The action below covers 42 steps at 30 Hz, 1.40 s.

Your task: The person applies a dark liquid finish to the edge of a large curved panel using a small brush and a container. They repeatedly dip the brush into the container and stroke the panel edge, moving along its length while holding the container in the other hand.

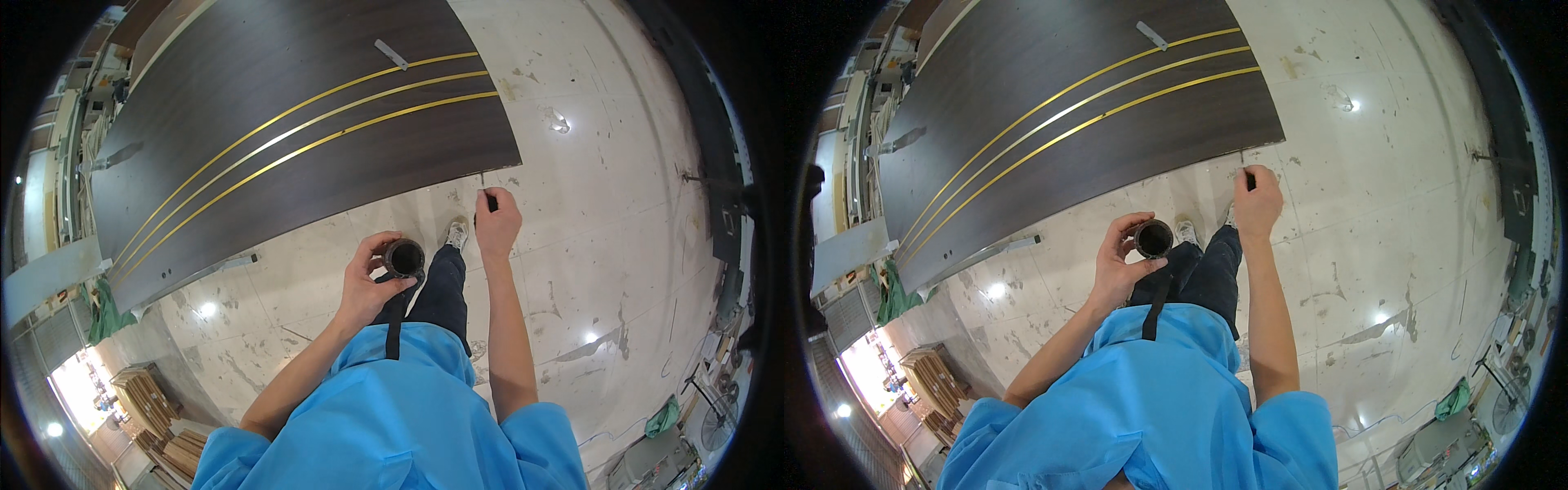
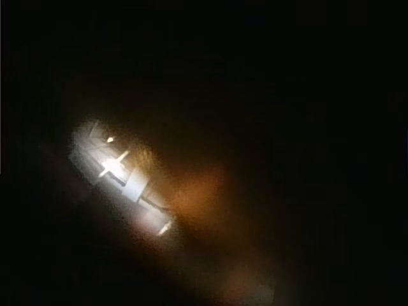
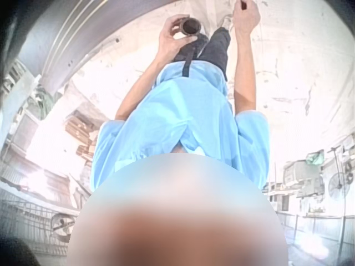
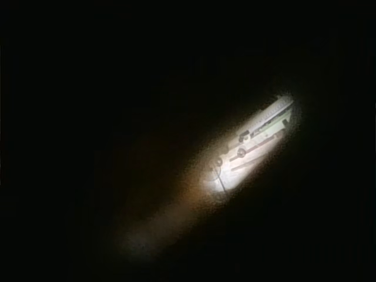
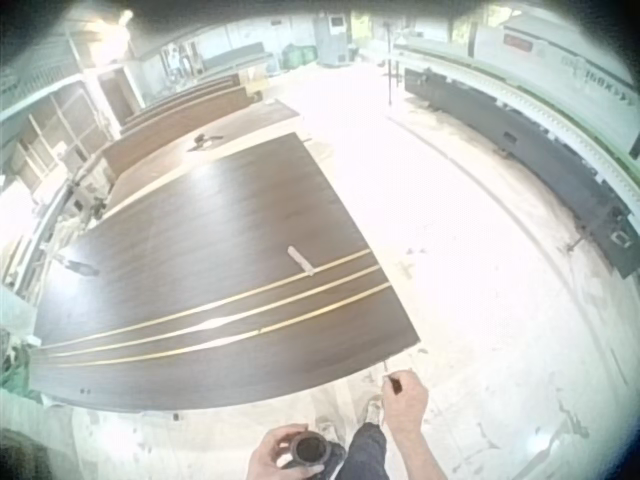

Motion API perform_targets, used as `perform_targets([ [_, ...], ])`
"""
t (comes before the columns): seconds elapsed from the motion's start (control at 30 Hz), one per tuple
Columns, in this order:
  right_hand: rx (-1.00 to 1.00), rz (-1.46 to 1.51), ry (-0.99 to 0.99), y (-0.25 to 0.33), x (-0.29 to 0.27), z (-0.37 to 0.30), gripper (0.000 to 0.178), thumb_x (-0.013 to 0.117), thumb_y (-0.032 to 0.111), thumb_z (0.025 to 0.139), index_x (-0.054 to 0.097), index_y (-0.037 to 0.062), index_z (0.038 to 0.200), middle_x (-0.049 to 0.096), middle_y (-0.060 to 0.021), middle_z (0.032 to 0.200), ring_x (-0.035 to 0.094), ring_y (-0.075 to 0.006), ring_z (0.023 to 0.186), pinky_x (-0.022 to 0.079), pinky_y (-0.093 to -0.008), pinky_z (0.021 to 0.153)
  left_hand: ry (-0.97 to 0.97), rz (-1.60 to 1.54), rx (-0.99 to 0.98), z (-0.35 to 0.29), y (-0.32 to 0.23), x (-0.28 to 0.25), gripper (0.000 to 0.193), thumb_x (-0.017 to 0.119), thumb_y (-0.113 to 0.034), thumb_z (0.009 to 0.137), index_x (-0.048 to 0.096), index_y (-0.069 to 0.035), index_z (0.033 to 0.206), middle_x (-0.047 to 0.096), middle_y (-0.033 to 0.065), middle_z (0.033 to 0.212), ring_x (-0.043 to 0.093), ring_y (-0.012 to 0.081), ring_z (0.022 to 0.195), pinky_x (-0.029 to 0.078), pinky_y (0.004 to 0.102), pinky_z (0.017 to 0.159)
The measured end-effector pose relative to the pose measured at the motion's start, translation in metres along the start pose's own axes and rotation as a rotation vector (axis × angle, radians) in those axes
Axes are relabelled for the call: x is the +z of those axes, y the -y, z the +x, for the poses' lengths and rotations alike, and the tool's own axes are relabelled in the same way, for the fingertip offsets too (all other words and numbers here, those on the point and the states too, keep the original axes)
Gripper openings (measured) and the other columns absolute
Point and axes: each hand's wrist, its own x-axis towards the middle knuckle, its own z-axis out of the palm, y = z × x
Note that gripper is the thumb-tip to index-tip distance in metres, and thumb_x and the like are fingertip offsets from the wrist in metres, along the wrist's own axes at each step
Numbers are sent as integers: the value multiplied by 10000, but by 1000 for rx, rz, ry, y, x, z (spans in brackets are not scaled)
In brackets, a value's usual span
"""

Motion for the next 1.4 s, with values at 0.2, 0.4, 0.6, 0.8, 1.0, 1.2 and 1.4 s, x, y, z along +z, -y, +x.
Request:
perform_targets([
  [0.2,-14,33,45,4,2,-6,104,745,150,894,709,58,924,707,-131,924,691,-346,846,545,-437,765,15,-14,9,2,-1,6,690,875,-2,750,596,-94,1375,636,48,1376,635,197,1219,509,391,1055],
  [0.4,-11,63,80,7,-2,-4,115,759,117,891,710,22,934,718,-148,905,702,-329,828,547,-403,759,23,-9,2,2,-3,8,698,875,16,746,591,-96,1374,624,45,1385,624,194,1227,497,386,1065],
  [0.6,38,12,-4,-4,-8,6,91,741,114,880,698,42,915,706,-141,916,694,-352,838,540,-441,753,28,5,9,3,-2,9,677,868,10,757,594,-87,1368,625,53,1399,636,204,1229,512,389,1060],
  [0.8,-22,79,77,-12,-10,10,88,732,118,888,723,48,940,705,-148,912,688,-358,841,534,-446,748,41,26,-1,6,-4,10,683,870,8,754,593,-83,1371,628,55,1391,635,199,1229,517,389,1057],
  [1.0,8,32,-92,-11,-13,13,98,715,136,902,731,55,954,695,-149,907,688,-364,867,536,-446,775,39,2,34,7,-7,14,687,870,8,751,594,-81,1374,635,54,1373,638,194,1219,520,385,1053],
  [1.2,-107,44,186,-13,-15,14,105,728,104,910,741,18,968,715,-160,908,699,-332,817,547,-407,756,80,-6,-16,10,-10,16,709,873,34,737,581,-104,1368,596,45,1432,588,183,1263,472,377,1085],
  [1.4,-55,47,2,-15,-15,12,118,720,118,909,743,15,962,711,-161,902,695,-342,810,543,-416,741,73,22,7,12,-13,17,688,871,12,751,589,-93,1370,624,50,1394,622,188,1239,494,390,1079],
])
